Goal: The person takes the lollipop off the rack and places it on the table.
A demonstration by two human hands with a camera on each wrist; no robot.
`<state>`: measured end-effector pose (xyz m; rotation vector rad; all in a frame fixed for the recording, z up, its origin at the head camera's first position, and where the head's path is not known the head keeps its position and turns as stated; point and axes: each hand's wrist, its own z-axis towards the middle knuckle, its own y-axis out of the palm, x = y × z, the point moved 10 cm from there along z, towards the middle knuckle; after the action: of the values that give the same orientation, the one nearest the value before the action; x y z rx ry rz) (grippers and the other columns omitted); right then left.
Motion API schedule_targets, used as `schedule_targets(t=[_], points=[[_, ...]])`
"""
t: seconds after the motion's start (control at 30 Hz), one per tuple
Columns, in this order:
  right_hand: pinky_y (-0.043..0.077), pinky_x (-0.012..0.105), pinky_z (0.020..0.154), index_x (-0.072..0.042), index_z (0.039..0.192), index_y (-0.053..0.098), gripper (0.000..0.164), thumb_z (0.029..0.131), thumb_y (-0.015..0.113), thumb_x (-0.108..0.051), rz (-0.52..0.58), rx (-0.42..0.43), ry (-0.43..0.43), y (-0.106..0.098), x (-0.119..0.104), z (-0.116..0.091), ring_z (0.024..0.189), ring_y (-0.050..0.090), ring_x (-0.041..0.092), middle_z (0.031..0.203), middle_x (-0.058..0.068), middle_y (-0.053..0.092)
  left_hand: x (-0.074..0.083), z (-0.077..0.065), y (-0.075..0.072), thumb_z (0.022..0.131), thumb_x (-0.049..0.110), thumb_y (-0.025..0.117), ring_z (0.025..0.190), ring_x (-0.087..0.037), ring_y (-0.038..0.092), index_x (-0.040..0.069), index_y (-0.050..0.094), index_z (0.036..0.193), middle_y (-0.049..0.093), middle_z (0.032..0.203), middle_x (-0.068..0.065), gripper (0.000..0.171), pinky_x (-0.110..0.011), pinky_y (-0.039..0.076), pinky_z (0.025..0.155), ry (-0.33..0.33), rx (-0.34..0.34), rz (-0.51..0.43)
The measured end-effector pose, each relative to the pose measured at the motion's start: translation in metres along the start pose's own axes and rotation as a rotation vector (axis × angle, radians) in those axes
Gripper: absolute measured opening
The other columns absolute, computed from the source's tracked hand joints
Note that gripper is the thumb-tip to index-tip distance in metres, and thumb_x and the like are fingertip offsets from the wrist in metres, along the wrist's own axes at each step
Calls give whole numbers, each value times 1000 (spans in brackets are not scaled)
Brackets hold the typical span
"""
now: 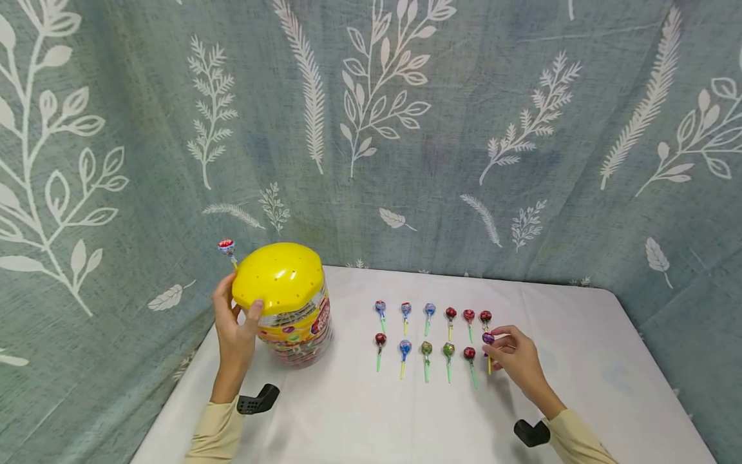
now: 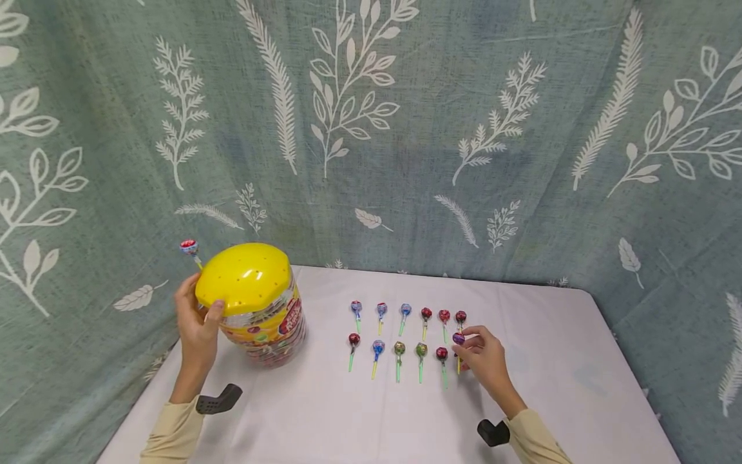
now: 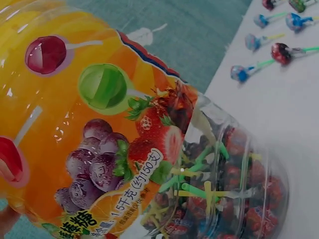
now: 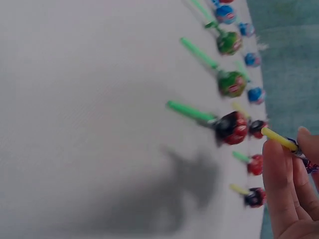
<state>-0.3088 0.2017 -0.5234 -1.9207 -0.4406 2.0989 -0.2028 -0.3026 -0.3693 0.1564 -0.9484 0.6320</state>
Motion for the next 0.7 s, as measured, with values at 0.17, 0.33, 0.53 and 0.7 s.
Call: schedule_targets(t=[0.17,0.33,0.53,0.7], points=[[51,37,48,-3,105,54,33,78,74,-6,-108,18,114,1,28,-1,54,59,16,74,8,61,-1,1,1,84,12,56,127,-14,34,7,29,144,34,145,-7,66,-28,30,96,-15,-14,-7],[49,27,46,3,103,56,33,77,74,-4,-206,4,160,3,43,-4,54,57,16,73,8,60,-1,-2,2,85,12,55,123,-10,37,7,28,147,35,146,-9,68,-25,31,95,-8,-18,17],[45,28,43,2,99,55,31,76,74,-5,-280,29,121,3,41,-1,51,53,15,69,8,58,-2,-2,2,85,14,54,116,-7,42,9,30,147,39,144,-9,67,-24,33,93,11,0,37],[43,29,42,2,99,52,32,76,74,-6,-321,10,147,6,37,2,49,49,15,67,7,53,-4,-2,1,85,15,53,114,-8,43,9,31,146,40,142,-9,65,-25,34,93,16,20,25]])
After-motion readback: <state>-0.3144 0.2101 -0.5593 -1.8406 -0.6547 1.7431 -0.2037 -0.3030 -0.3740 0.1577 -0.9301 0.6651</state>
